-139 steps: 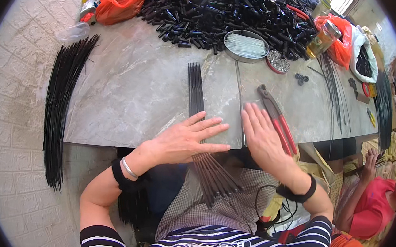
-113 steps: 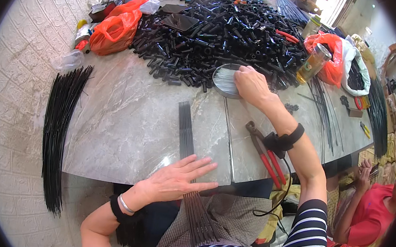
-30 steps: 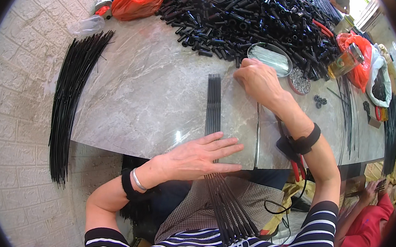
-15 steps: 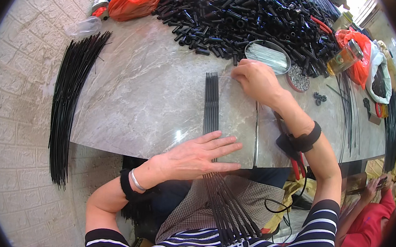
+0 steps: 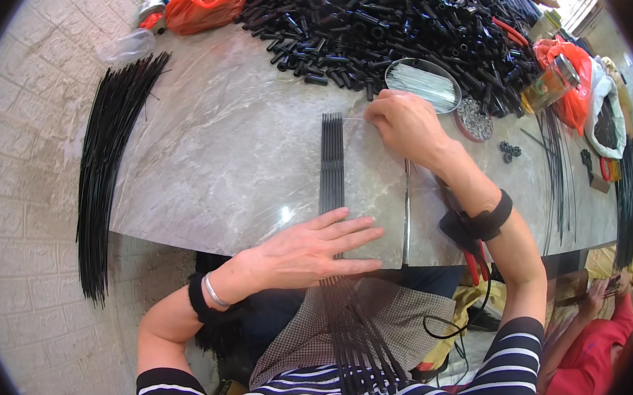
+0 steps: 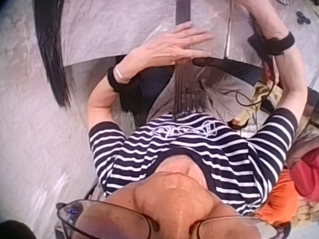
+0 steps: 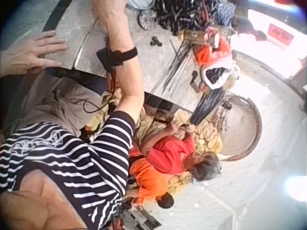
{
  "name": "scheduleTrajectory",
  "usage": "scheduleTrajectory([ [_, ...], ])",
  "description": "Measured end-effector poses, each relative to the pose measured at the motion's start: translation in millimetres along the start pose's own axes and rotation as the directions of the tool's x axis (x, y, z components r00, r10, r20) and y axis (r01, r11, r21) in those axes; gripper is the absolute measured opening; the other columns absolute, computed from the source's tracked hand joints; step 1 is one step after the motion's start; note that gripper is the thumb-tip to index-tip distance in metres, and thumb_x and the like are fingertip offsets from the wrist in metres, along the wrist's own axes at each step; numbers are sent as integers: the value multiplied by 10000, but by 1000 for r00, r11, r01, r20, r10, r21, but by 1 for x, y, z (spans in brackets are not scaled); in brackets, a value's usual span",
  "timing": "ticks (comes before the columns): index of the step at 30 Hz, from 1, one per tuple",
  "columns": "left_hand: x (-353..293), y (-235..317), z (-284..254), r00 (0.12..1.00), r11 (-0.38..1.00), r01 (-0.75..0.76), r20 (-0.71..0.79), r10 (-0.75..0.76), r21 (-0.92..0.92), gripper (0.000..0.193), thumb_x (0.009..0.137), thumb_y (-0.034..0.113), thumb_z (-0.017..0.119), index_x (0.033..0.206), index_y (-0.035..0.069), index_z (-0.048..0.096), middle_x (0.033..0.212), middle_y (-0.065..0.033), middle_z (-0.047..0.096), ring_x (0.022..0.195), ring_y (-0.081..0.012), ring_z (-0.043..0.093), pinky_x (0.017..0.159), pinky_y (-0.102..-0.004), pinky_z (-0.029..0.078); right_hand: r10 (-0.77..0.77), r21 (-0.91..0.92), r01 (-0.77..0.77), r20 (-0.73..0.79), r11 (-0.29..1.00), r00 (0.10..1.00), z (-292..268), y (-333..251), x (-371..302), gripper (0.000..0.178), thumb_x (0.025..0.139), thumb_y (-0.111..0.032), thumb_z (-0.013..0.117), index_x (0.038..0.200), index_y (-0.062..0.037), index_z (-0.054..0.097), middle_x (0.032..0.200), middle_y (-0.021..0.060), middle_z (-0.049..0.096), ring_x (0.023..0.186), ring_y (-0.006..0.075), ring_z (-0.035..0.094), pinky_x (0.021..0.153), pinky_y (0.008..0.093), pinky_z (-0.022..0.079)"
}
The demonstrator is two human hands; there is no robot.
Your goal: Assembling umbrella ribs into plastic connectors using pliers and wire.
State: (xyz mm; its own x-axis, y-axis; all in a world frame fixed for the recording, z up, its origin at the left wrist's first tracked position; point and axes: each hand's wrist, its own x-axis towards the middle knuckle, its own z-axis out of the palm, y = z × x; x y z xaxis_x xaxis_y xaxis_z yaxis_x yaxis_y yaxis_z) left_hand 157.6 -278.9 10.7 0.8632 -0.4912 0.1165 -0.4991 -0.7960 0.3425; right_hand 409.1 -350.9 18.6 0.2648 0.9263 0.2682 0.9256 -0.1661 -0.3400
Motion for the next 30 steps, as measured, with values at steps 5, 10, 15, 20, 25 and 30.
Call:
scheduleTrajectory([
  [5, 0, 0, 1, 1000, 999, 6, 26, -7, 37, 676, 771, 107, 640, 1393, 277, 436, 1518, -87, 316, 1385, -258, 334, 1136, -449, 294, 2, -21, -2, 0, 1000, 1000, -1, -1, 0, 196, 747, -51, 550, 849, -46, 717, 876, 136, 668, 865, 345, 642, 738, 435, 503],
  [10, 0, 0, 0, 1000, 1000, 7, 5, -7, -26, 615, 779, 78, 600, 1363, 224, 472, 1491, -106, 344, 1394, -261, 308, 1157, -446, 253, -16, -51, 16, -9, 999, 1000, 0, -2, 1, 192, 743, -46, 553, 843, -46, 716, 871, 135, 661, 871, 341, 633, 731, 433, 499],
  [15, 0, -1, -1, 1000, 1000, 7, 25, -8, 13, 627, 788, 112, 624, 1375, 254, 457, 1505, -92, 330, 1391, -260, 319, 1147, -445, 275, 6, -52, -6, 1, 999, 1000, 0, -4, 2, 186, 739, -45, 555, 835, -50, 715, 873, 130, 658, 880, 334, 630, 736, 427, 497],
  [20, 1, 0, -3, 999, 998, 6, 54, -10, 69, 638, 791, 137, 648, 1380, 282, 454, 1516, -82, 323, 1388, -255, 328, 1136, -443, 298, -25, -44, 25, -6, 999, 1000, 2, -2, 2, 147, 801, -82, 577, 855, -51, 710, 879, 115, 645, 873, 332, 619, 751, 423, 483],
  [25, 1, 1, -2, 1000, 1000, 23, 5, -23, 8, 611, 787, 121, 643, 1358, 264, 479, 1506, -82, 343, 1384, -248, 339, 1129, -443, 304, -18, -34, 18, -15, 999, 1000, 4, 1, 1, 151, 791, -78, 577, 858, -51, 710, 876, 114, 645, 872, 330, 621, 751, 421, 485],
  [30, 1, 1, -4, 1000, 1000, 20, 8, -20, 18, 607, 788, 127, 645, 1357, 259, 479, 1505, -83, 345, 1381, -251, 344, 1126, -443, 309, -27, -41, 26, -26, 999, 999, 5, 1, 1, 156, 784, -78, 576, 861, -55, 710, 874, 115, 647, 867, 330, 622, 753, 422, 487],
])
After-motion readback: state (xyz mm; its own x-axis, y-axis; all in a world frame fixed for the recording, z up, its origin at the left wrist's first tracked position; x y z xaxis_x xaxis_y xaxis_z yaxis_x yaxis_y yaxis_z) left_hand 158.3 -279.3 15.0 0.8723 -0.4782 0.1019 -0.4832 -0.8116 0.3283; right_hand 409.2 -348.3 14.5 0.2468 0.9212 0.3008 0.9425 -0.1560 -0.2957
